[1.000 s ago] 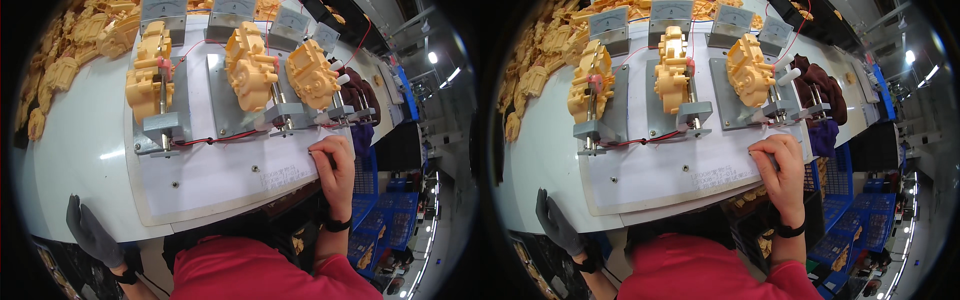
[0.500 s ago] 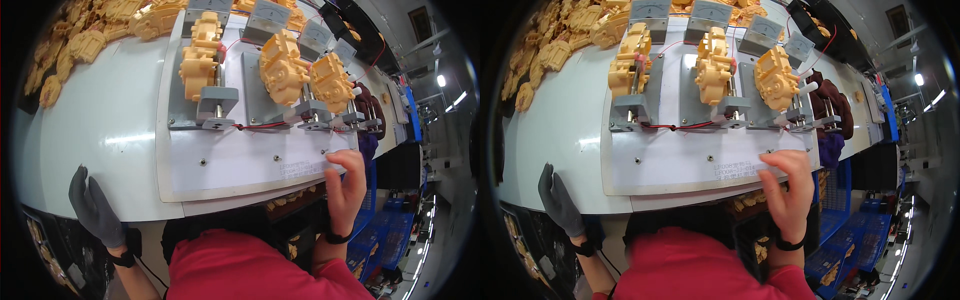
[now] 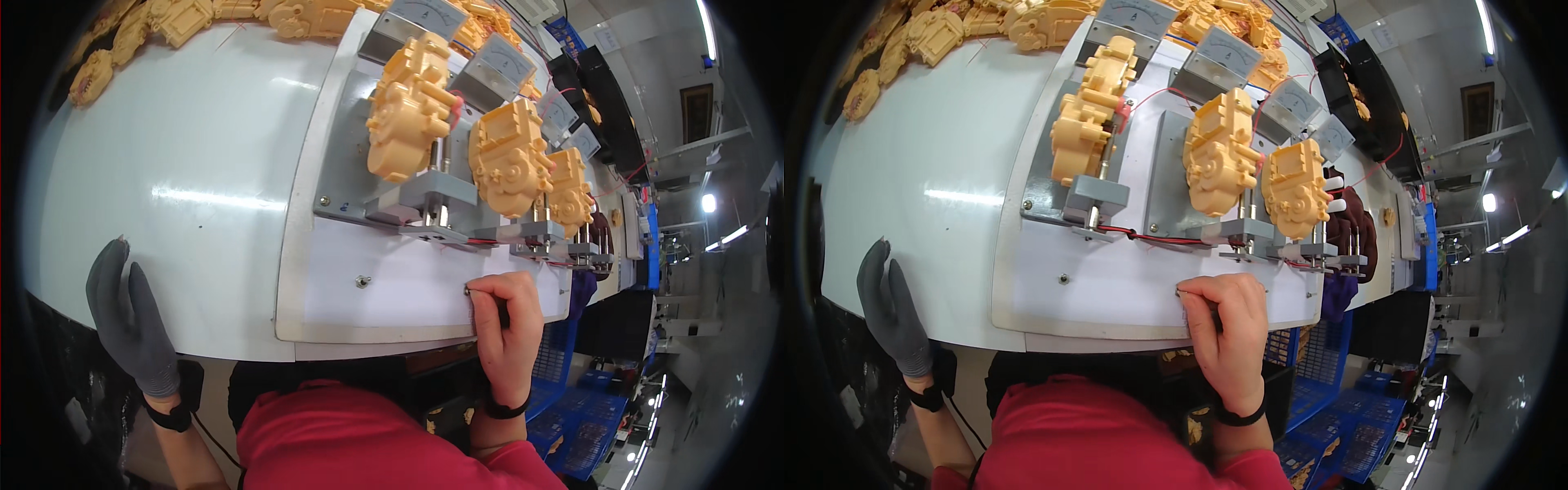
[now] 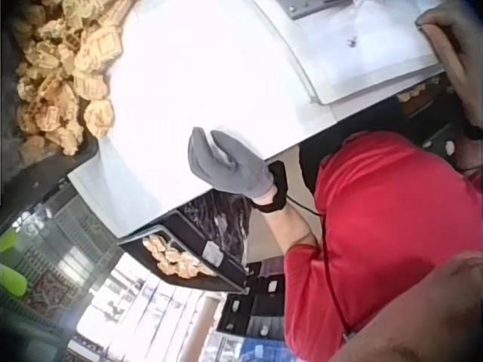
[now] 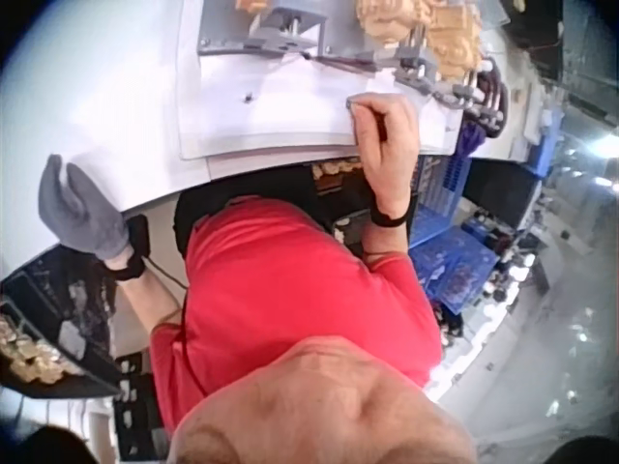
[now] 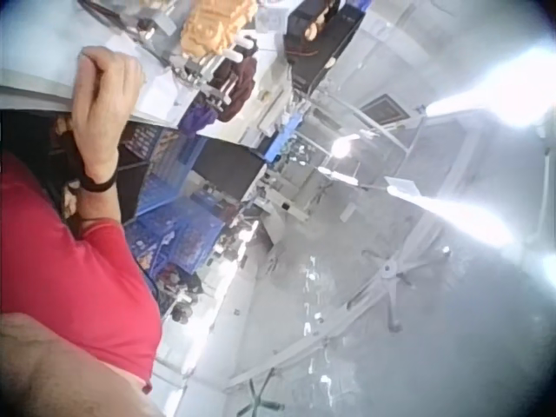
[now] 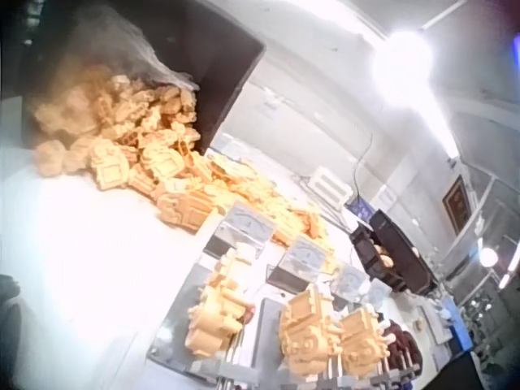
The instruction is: The person repeatedly picks up yellow plastic toy components from a bin and places them into a testing jig on a white table. They connect red and black wires to the components and press a button on the jig to test them. After testing, the person removes the components and places them into a black bin. The process is repeated for multiple components throughout the video.
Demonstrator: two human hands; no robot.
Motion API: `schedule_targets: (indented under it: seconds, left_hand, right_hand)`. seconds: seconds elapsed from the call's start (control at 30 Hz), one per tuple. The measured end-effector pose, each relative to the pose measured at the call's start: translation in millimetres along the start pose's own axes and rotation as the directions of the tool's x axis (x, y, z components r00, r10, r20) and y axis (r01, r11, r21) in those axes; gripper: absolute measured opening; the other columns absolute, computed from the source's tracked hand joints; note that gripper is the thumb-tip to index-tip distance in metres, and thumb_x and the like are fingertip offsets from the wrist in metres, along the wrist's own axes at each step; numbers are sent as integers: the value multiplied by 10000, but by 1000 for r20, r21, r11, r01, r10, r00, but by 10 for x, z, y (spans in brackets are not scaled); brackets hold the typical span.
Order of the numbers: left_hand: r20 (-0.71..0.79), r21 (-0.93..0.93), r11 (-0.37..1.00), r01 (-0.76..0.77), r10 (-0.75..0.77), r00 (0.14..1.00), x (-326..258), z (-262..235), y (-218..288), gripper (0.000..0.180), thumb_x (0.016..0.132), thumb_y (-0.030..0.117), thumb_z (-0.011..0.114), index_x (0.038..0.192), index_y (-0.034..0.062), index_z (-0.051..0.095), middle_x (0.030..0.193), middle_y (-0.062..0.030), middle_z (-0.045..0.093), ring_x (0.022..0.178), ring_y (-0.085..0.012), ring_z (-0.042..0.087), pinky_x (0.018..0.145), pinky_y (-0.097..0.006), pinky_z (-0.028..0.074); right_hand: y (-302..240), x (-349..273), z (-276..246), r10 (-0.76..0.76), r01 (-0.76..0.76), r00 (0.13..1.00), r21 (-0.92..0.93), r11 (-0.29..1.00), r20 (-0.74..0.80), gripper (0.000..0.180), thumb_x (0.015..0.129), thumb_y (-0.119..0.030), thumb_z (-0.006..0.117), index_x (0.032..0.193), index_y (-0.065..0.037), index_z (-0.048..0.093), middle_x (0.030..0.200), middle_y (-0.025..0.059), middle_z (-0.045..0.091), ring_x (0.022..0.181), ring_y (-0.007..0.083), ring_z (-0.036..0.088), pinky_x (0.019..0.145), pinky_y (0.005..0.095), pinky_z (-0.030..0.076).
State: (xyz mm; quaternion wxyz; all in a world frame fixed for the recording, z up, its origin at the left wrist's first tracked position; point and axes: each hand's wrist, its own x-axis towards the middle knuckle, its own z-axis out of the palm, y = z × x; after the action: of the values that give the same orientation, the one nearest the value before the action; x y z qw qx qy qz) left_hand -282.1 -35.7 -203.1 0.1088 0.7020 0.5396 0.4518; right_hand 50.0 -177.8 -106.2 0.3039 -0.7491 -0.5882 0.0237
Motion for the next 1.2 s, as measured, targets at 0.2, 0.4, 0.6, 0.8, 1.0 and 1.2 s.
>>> schedule_targets:
  seconds: [0.2,0.4,0.6,0.8,1.0,1.2]
  left_hand:
    - [8,-16,1000,13,-13,1000,-22,-8,-11,336,937,-80,525,1261,-28,596,1271,-158,611,1217,-288,574,1032,-381,460]
    - [-4,11,998,-58,58,998,32,-14,22,343,917,-91,543,1248,-22,601,1232,-157,632,1197,-293,582,1019,-388,466]
    - [-33,35,994,-102,103,994,66,-15,98,328,883,-74,585,1203,-14,629,1181,-139,663,1149,-310,594,994,-402,470]
    - [-28,37,991,-125,126,992,93,-24,118,325,873,-78,583,1185,-7,636,1169,-132,669,1139,-304,596,974,-403,475]
    - [-24,40,991,-125,126,992,76,-26,102,334,866,-85,583,1187,-6,636,1164,-128,669,1140,-305,590,967,-402,476]
    - [-18,49,991,-128,129,991,59,-53,108,355,858,-99,583,1198,-7,628,1165,-129,669,1150,-305,583,971,-402,474]
  right_hand:
    - [-12,-5,42,38,-38,999,4,999,-21,106,843,-9,701,933,-53,666,851,63,607,776,235,543,735,336,414]
    - [-81,9,17,118,-116,993,73,991,-20,118,848,5,687,956,-37,663,882,68,612,809,217,556,766,330,443]
    - [-256,-4,16,-69,80,990,89,993,-121,239,796,0,740,1023,-41,678,922,84,633,868,234,576,786,332,451]
    - [-608,171,216,-173,163,980,102,981,102,329,783,-67,786,1095,-63,680,945,79,643,882,253,580,797,349,428]
    - [-653,297,435,-199,192,975,71,979,101,271,800,-75,773,1054,-75,681,880,37,626,816,224,570,743,342,396]
    - [-618,312,496,-258,257,965,44,966,40,205,799,-61,772,985,-85,688,843,30,616,768,219,553,710,345,382]
